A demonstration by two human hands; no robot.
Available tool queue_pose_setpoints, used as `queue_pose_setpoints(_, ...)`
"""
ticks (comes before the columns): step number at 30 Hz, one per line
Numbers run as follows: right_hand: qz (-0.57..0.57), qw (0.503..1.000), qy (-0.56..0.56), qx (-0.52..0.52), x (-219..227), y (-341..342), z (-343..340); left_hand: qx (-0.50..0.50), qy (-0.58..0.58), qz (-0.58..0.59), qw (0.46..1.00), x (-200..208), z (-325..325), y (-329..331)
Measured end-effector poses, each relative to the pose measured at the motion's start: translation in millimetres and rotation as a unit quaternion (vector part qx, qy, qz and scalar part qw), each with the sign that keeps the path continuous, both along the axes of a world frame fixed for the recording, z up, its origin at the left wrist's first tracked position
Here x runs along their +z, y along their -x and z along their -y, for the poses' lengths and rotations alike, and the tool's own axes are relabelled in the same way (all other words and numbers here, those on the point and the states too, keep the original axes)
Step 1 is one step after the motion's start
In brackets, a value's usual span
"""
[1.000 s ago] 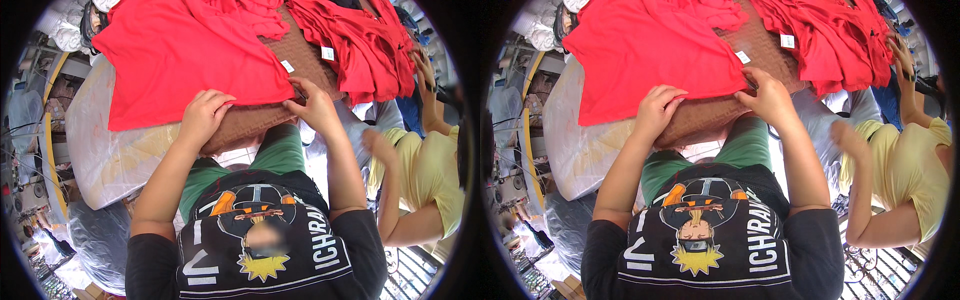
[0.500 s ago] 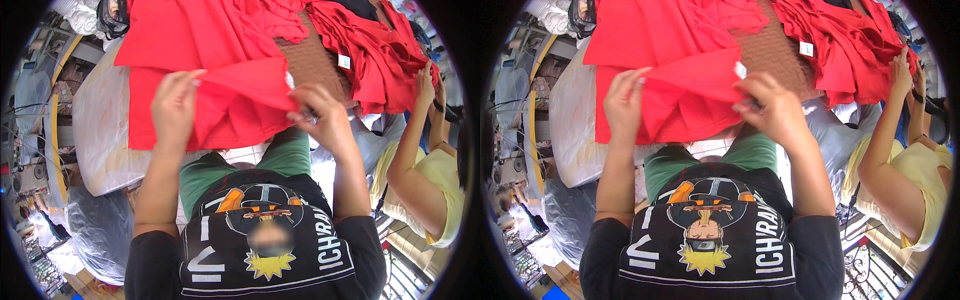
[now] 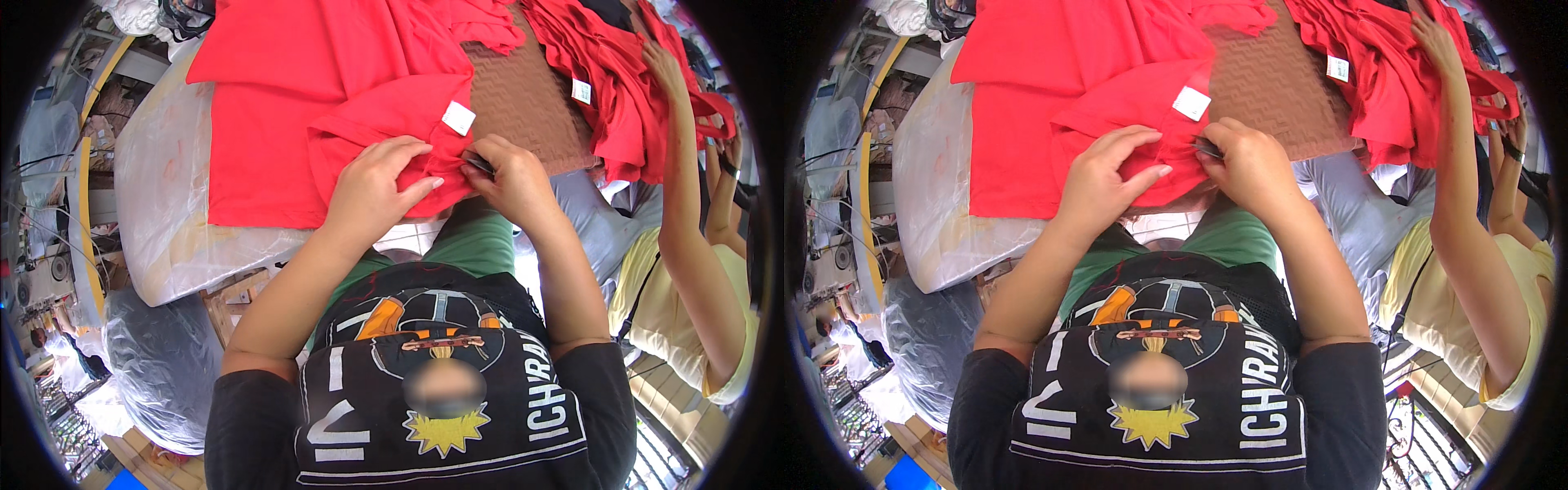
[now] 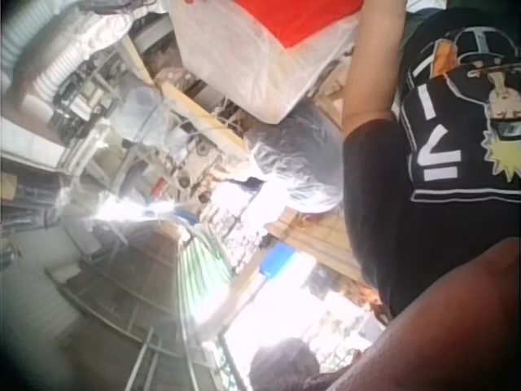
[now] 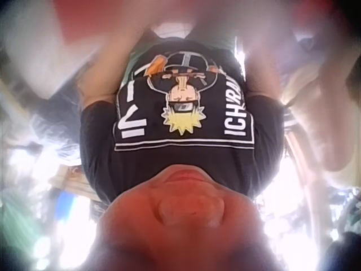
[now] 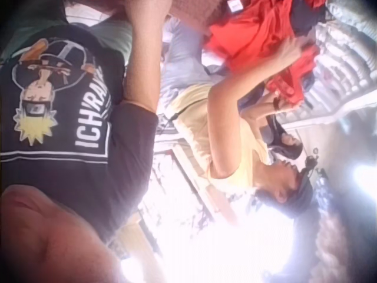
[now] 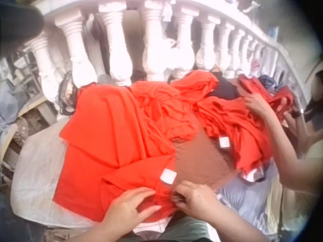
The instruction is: The person trims excess threads from red t-shirts using a small pair of shears, handling the garments one by one and checking different areas of the shirts.
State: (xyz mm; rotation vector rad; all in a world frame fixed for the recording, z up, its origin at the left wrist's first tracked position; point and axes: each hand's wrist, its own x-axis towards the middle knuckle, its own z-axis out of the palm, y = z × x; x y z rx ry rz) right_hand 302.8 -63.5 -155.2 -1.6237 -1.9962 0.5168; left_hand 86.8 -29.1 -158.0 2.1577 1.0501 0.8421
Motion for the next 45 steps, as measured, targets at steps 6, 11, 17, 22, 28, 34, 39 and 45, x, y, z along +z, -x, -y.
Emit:
queue_pose_setpoints(6, 0.007, 0.997, 0.027, -0.077, 25, -2, 9, 0.022, -0.037, -0.039, 0.998, -18, -3, -11)
queue_pose_setpoints(11, -0.129, 0.987, 0.006, -0.091, 38, 13, 8, 0.060, -0.041, -0.033, 0.997, -19, -2, -20)
queue_pose_setpoints(17, -0.242, 0.961, 0.096, -0.089, -11, 19, 4, 0.035, -0.108, -0.080, 0.990, -24, -2, -23)
queue_pose_setpoints(22, -0.228, 0.961, 0.127, -0.088, -3, 17, 4, -0.001, -0.006, -0.039, 0.999, -21, -19, -17)
queue_pose_setpoints(28, -0.205, 0.969, 0.121, -0.067, -5, 12, 4, -0.024, 0.075, -0.072, 0.994, -7, -29, -15)
queue_pose_setpoints(34, -0.173, 0.977, 0.118, -0.043, 3, 12, 3, -0.020, 0.085, -0.058, 0.994, -11, -31, -15)
queue_pose_setpoints(39, -0.113, 0.984, 0.135, -0.041, 12, 16, 0, -0.016, 0.082, -0.059, 0.995, -11, -31, -15)
queue_pose_setpoints(45, -0.037, 0.997, 0.067, -0.026, 8, 20, -2, -0.015, 0.086, -0.065, 0.994, -9, -29, -17)
